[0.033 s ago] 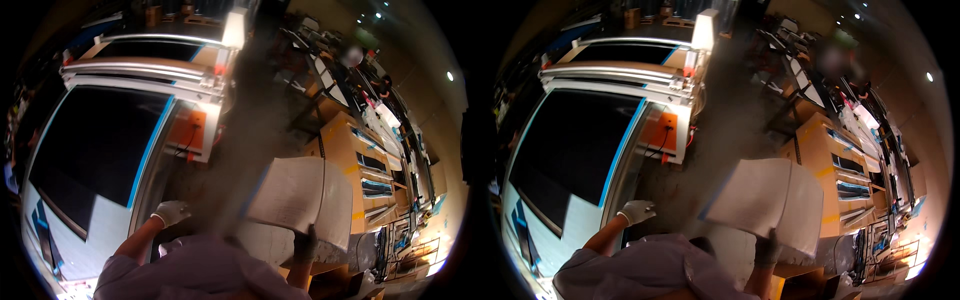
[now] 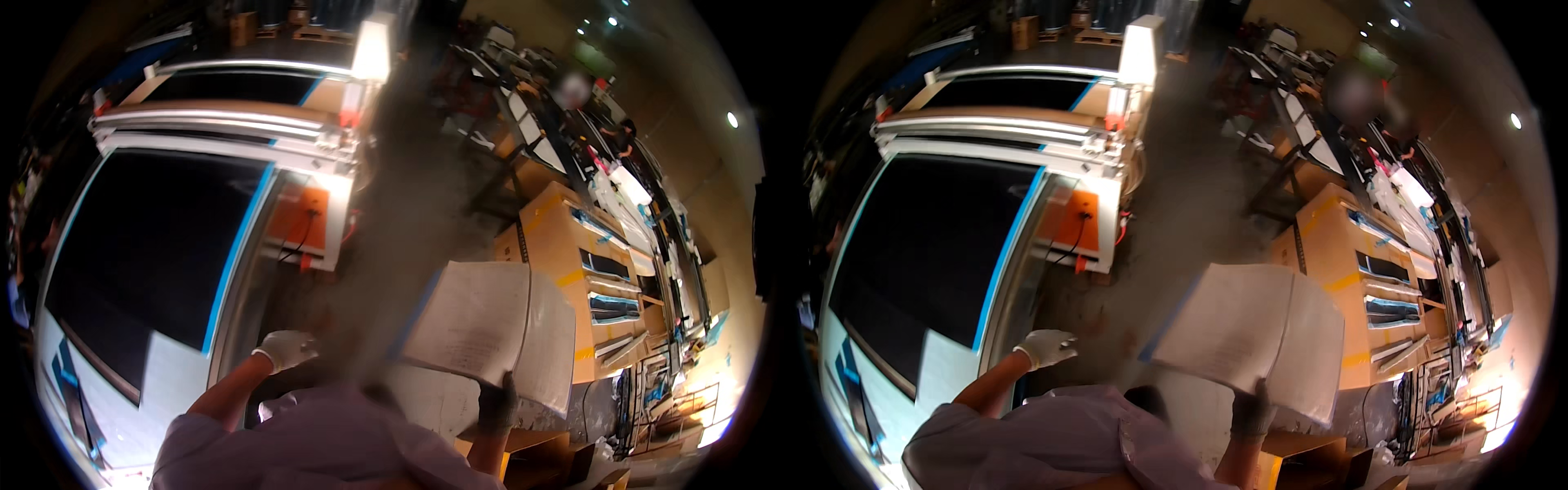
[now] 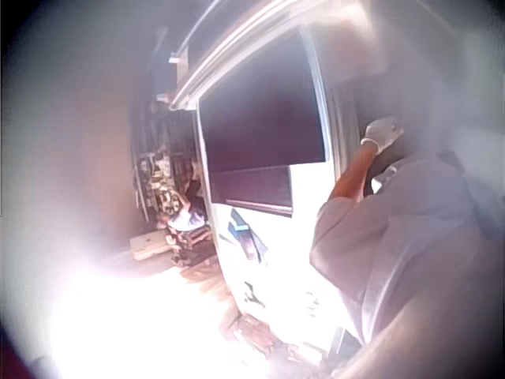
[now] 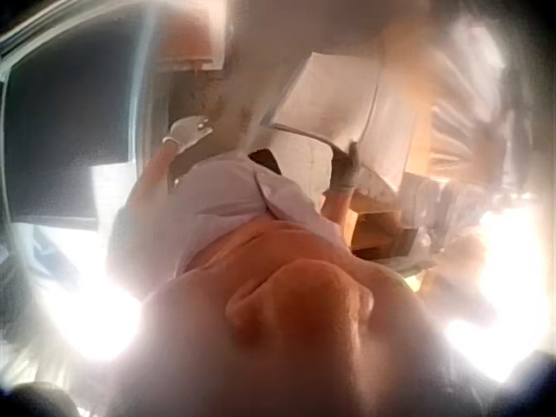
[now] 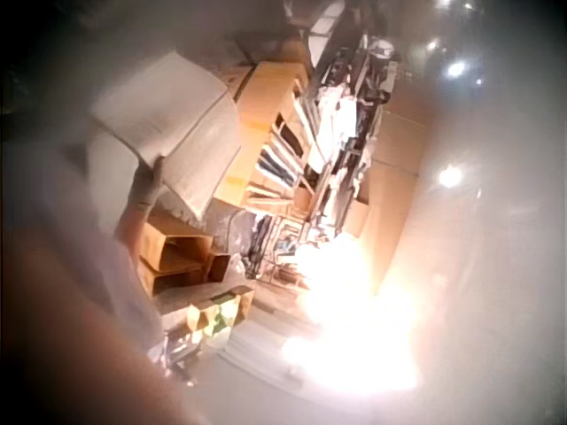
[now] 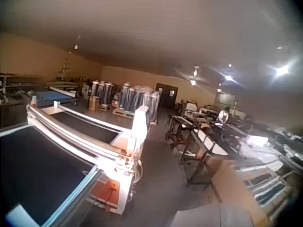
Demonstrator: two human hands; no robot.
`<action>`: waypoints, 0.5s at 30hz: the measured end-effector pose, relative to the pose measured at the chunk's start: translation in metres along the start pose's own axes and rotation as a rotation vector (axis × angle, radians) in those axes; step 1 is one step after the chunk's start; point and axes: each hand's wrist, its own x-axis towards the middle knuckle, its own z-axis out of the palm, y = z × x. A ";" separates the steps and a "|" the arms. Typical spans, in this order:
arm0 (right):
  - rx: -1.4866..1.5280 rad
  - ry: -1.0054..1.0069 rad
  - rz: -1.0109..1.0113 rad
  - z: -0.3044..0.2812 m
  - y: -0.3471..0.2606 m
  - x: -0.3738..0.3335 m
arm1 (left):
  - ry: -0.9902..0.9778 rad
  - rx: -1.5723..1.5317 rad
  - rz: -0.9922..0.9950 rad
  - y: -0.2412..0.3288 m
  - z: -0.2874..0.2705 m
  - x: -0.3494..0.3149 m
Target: The person operates a large sheet cutting machine in a workshop, using a calculator and a digital control panel to input measurements. They handle large black sheets, placing them on the machine's bed, adjusting the cutting frame, and loading the material into the press for processing.
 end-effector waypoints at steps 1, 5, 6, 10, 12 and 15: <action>0.057 0.029 0.006 0.005 0.000 0.021 | -0.059 0.023 0.067 0.012 -0.009 0.043; 0.225 0.009 -0.009 0.052 -0.047 0.113 | -0.228 0.210 0.308 0.062 -0.034 0.235; 0.065 0.015 -0.019 0.046 -0.053 0.151 | -0.271 0.279 0.352 0.073 -0.038 0.274; 0.135 -0.065 -0.029 0.085 -0.079 0.321 | -0.330 0.435 0.380 0.084 -0.054 0.440; 0.100 -0.097 0.026 0.103 -0.084 0.400 | -0.325 0.404 0.330 0.098 -0.078 0.504; 0.147 -0.187 0.079 0.147 -0.067 0.524 | -0.247 0.222 0.249 0.096 -0.108 0.597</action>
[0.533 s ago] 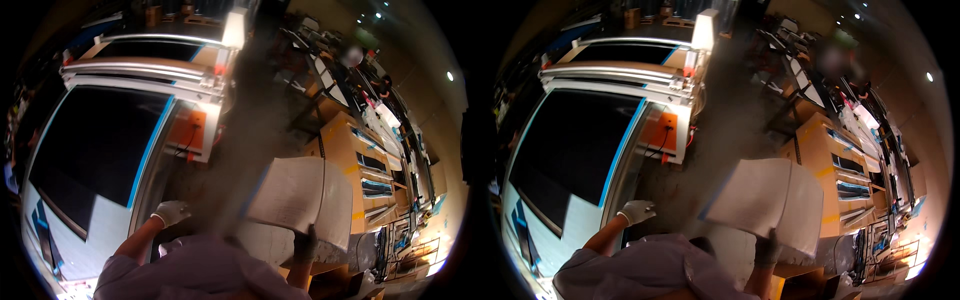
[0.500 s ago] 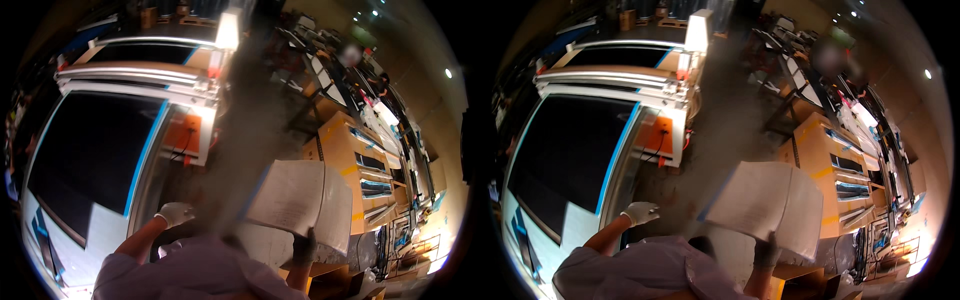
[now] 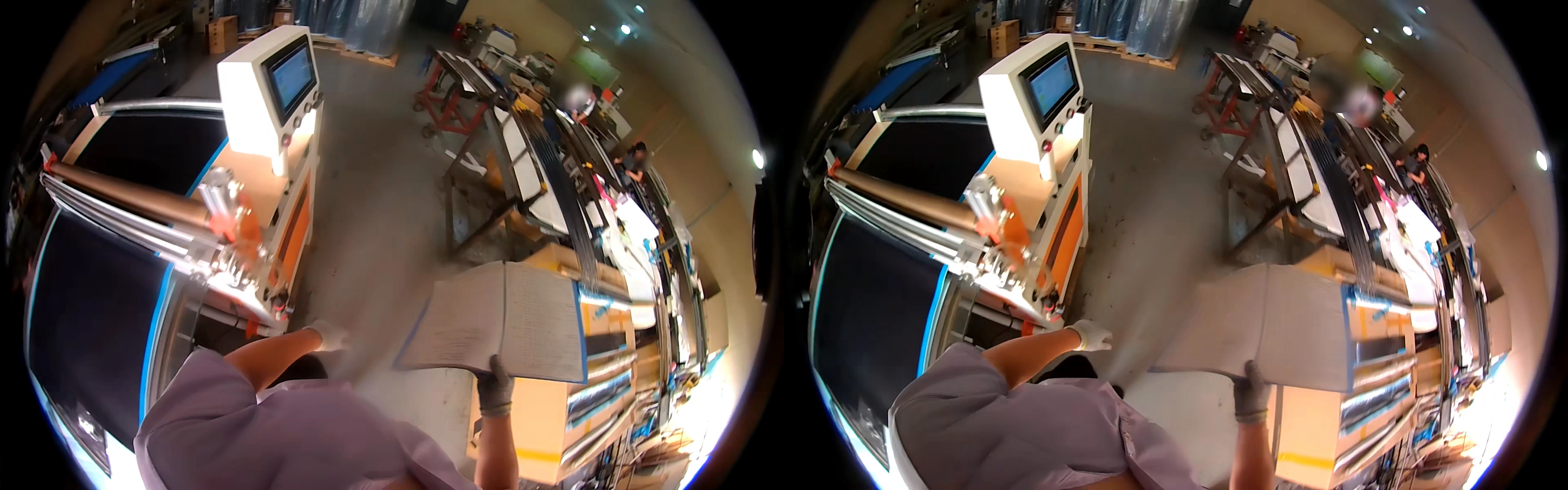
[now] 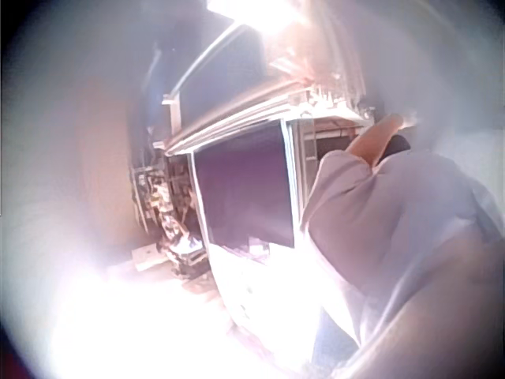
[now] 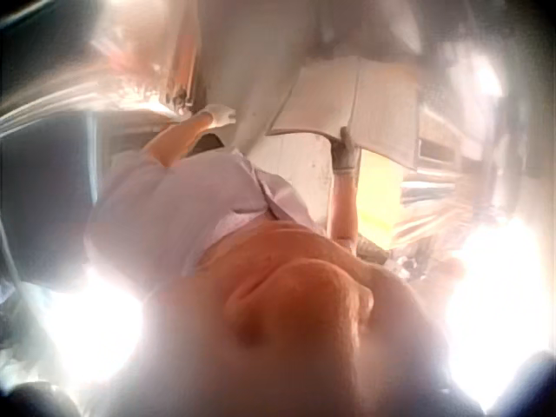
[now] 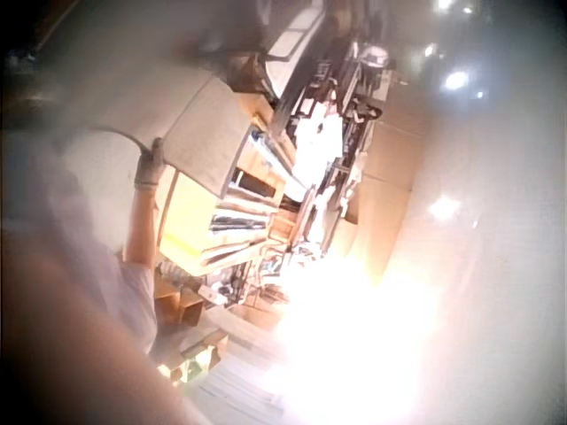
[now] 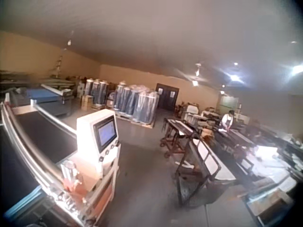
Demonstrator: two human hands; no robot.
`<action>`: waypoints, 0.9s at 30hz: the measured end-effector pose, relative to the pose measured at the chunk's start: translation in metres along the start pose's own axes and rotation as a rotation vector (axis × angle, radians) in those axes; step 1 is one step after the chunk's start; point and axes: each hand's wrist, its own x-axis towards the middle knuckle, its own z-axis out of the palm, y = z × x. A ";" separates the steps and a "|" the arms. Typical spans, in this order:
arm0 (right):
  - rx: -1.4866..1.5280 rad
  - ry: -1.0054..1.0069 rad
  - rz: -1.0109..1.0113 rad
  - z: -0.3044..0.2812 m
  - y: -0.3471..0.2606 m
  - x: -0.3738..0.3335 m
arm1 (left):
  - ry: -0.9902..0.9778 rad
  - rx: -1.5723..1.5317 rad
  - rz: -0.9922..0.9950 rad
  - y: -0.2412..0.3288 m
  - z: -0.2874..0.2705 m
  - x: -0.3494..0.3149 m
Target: The person operates a large sheet cutting machine in a workshop, using a calculator and a digital control panel to input measurements. They handle large black sheets, placing them on the machine's bed, adjusting the cutting frame, and loading the material into the press for processing.
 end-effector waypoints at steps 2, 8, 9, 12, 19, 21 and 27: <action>-0.013 0.004 0.004 0.024 0.011 0.077 | 0.064 -0.122 -0.065 -0.035 -0.027 0.049; 0.098 0.002 0.073 0.115 0.030 0.331 | 0.137 -0.161 -0.266 -0.164 -0.178 0.216; 0.156 -0.090 -0.047 0.114 0.034 0.367 | 0.114 -0.113 -0.263 -0.176 -0.207 0.253; 0.159 -0.005 -0.052 0.129 0.025 0.463 | 0.059 0.290 0.056 -0.238 -0.272 0.386; 0.072 -0.022 0.095 0.186 0.010 0.687 | 0.275 0.152 0.011 -0.382 -0.461 0.565; 0.005 0.039 0.102 0.238 0.019 0.766 | 0.412 0.041 -0.078 -0.451 -0.498 0.581; -0.180 -0.136 0.109 0.370 0.103 1.040 | 0.525 -0.661 -0.913 -0.600 -0.533 0.515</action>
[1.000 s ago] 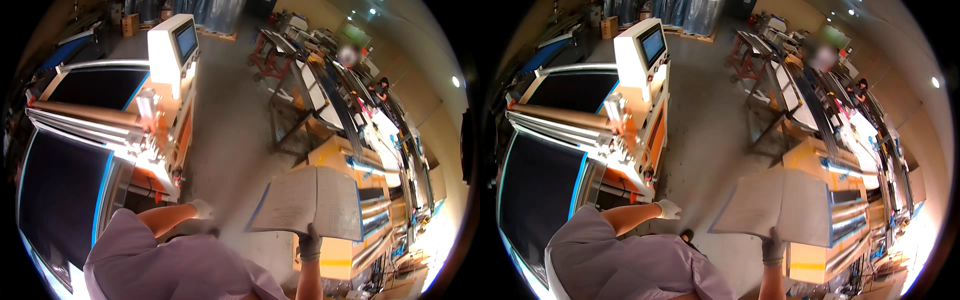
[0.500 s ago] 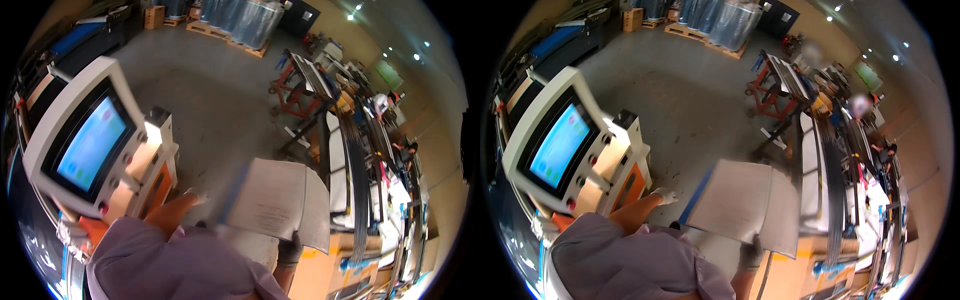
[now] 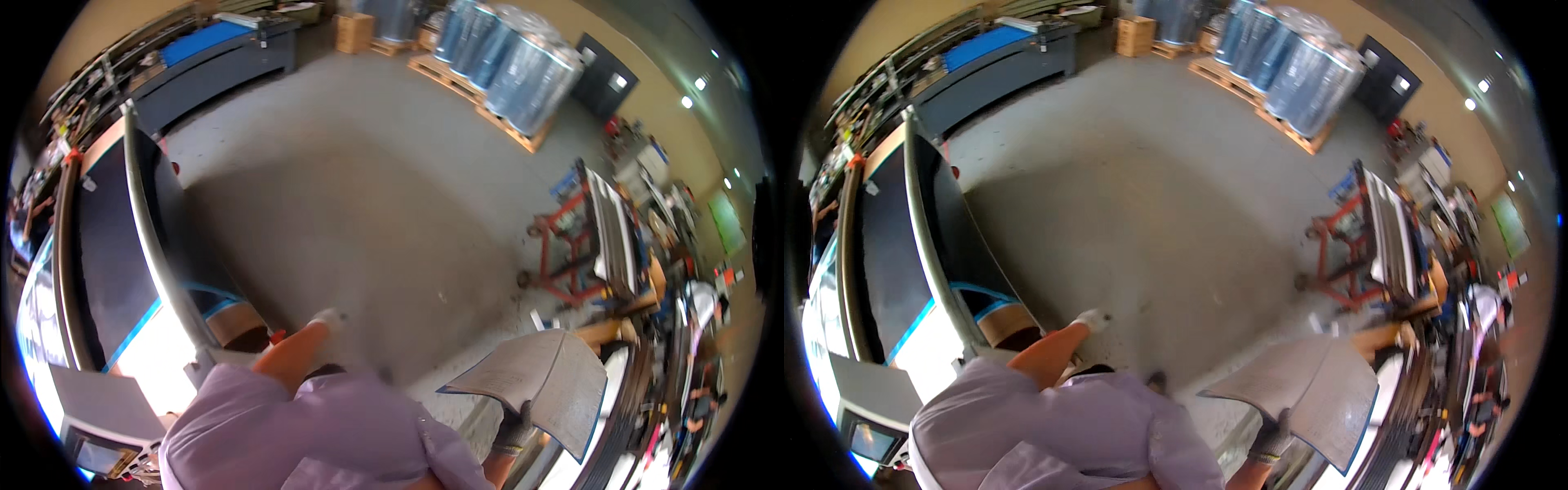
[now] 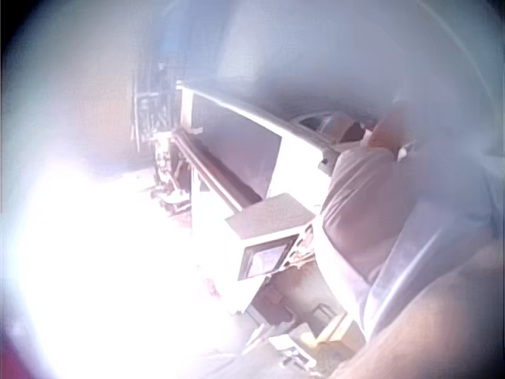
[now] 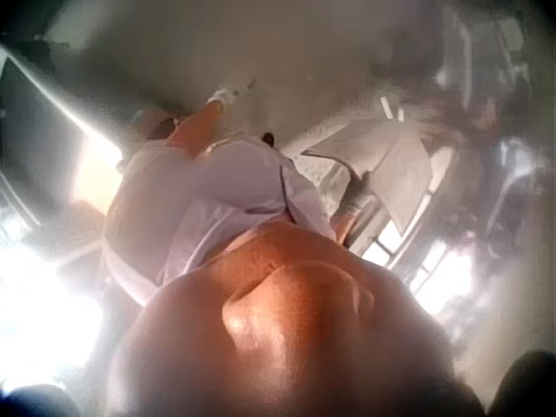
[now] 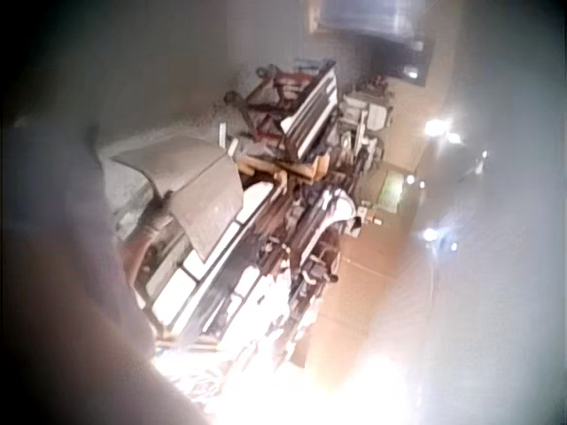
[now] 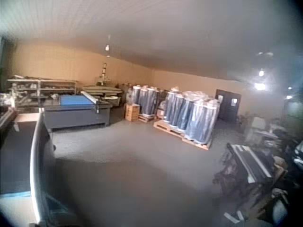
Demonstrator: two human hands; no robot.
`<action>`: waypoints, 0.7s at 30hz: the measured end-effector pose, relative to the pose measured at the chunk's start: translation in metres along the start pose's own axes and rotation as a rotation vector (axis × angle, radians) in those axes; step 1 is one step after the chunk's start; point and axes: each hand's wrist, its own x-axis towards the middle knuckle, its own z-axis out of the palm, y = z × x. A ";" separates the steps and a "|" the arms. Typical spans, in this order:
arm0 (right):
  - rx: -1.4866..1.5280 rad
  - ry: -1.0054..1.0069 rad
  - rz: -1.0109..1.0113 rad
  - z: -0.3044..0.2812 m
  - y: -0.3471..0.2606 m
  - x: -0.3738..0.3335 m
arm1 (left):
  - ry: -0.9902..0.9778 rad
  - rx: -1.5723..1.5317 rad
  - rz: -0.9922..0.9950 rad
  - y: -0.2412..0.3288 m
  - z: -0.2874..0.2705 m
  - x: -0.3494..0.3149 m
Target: The person operates a large sheet cutting machine in a workshop, using a calculator and a digital control panel to input measurements. They handle large black sheets, placing them on the machine's bed, adjusting the cutting frame, and loading the material into the press for processing.
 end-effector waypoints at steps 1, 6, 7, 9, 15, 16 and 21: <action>0.027 -0.076 0.036 0.034 0.004 0.046 | 0.019 -0.028 -0.072 -0.027 -0.012 0.013; -0.044 -0.408 0.125 0.253 0.032 0.244 | 0.117 0.570 0.123 -0.175 -0.028 -0.015; -0.179 -0.427 0.051 0.283 0.041 0.277 | -0.050 0.161 -0.257 -0.156 -0.046 -0.003; -0.198 -0.495 0.058 0.364 0.077 0.334 | -0.073 -0.409 -0.892 -0.200 -0.041 -0.005; 0.174 -0.526 0.222 0.614 0.120 0.443 | -0.360 -0.131 -0.756 -0.222 -0.132 0.194; 0.193 -0.531 0.315 0.639 0.129 0.457 | -0.311 -0.091 -0.663 -0.229 -0.155 0.244; -0.023 -0.516 0.205 0.787 0.169 0.544 | 0.184 -0.336 -0.287 -0.096 -0.450 0.519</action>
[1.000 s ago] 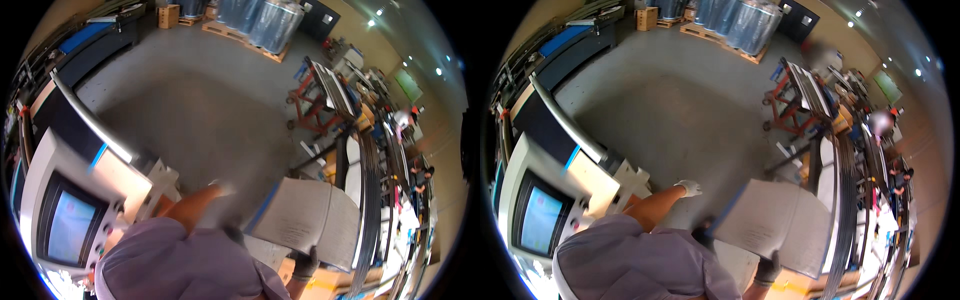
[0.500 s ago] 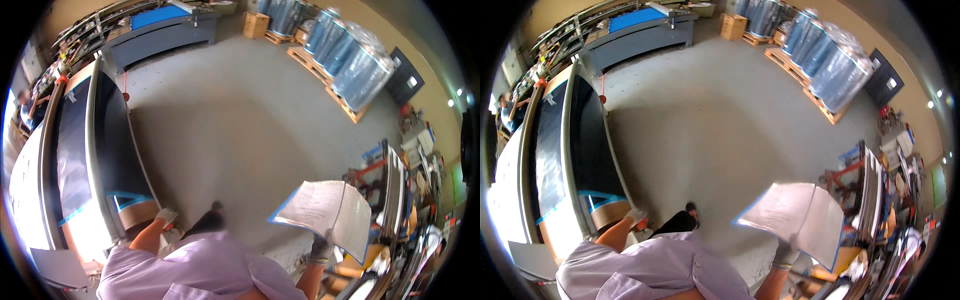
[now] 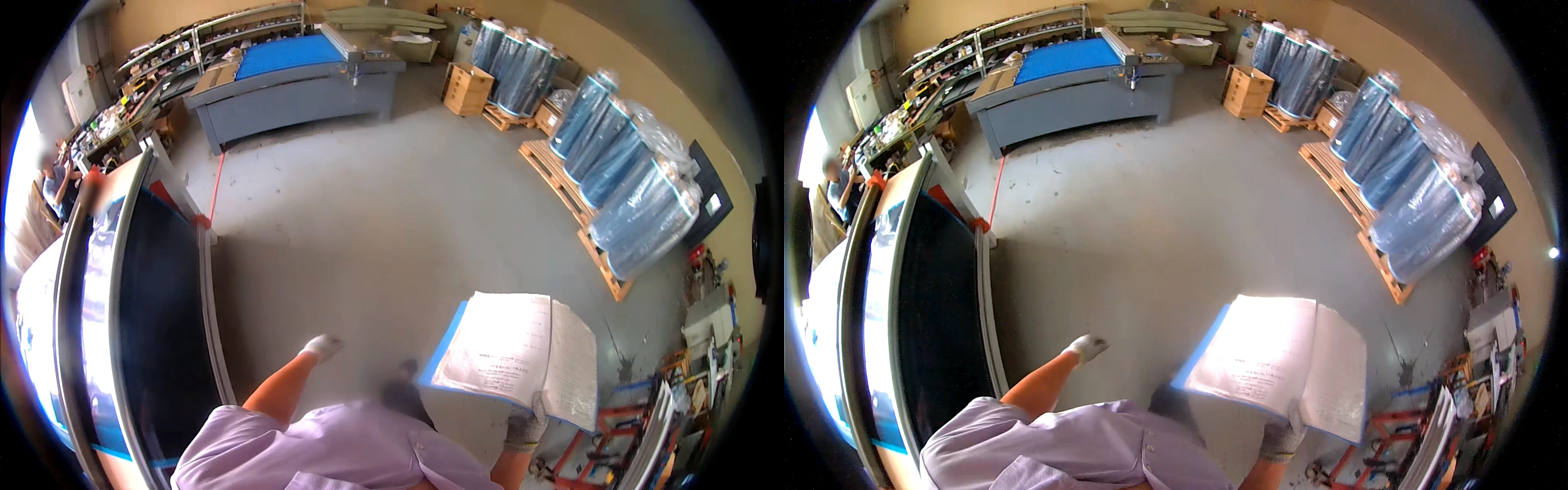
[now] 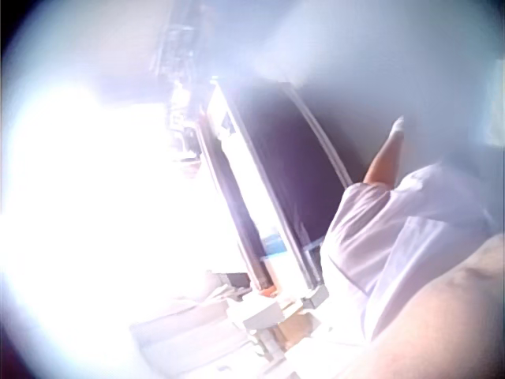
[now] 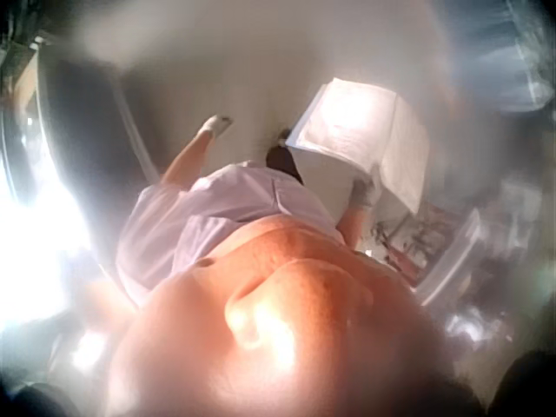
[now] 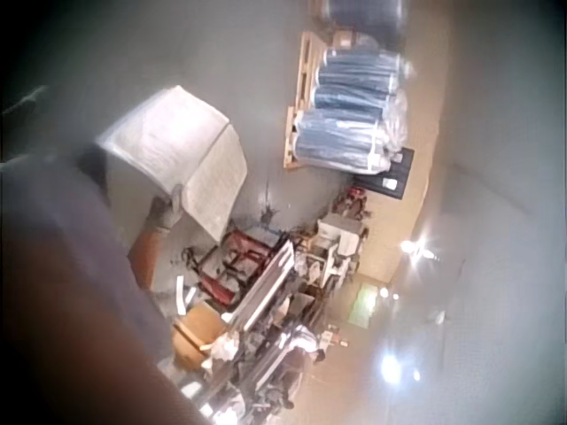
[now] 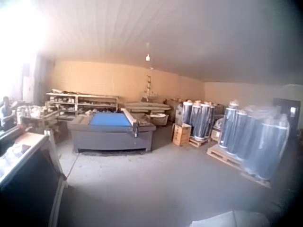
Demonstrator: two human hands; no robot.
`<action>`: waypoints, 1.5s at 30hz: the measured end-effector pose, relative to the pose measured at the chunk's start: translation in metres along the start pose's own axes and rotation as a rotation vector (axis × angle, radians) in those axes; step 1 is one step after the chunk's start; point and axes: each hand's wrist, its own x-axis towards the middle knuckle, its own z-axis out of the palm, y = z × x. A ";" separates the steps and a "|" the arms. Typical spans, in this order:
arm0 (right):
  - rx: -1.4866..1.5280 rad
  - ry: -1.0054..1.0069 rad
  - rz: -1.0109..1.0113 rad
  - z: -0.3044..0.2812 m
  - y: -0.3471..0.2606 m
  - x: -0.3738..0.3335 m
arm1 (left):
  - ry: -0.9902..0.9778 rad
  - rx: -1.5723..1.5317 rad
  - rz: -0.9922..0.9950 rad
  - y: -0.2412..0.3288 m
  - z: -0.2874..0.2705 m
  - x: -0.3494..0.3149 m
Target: The person operates a large sheet cutting machine in a workshop, using a calculator and a digital control panel to input measurements. They handle large black sheets, placing them on the machine's bed, adjusting the cutting frame, and loading the material into the press for processing.
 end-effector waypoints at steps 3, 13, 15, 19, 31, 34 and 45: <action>-0.144 -0.121 -0.058 0.012 0.058 0.131 | 0.244 -0.096 0.223 0.063 -0.085 0.110; 0.167 -0.184 0.314 0.364 0.093 0.458 | 0.109 -0.222 -0.708 -0.058 -0.183 0.180; 0.217 -0.281 0.398 0.408 0.114 0.530 | 0.024 -0.232 -0.881 -0.088 -0.187 0.181; 0.426 -0.606 0.640 0.467 0.165 0.652 | -0.243 -0.163 -1.040 -0.124 -0.208 0.242; -0.070 -0.319 0.252 0.773 0.240 0.897 | 0.359 -0.172 -0.138 0.082 -0.714 0.884; -0.682 -0.329 -0.160 0.814 0.295 0.995 | 0.542 -0.472 0.037 0.158 -0.829 0.989; 0.044 -0.247 0.351 1.140 0.401 1.316 | -0.065 0.508 -0.272 -0.061 -0.824 1.056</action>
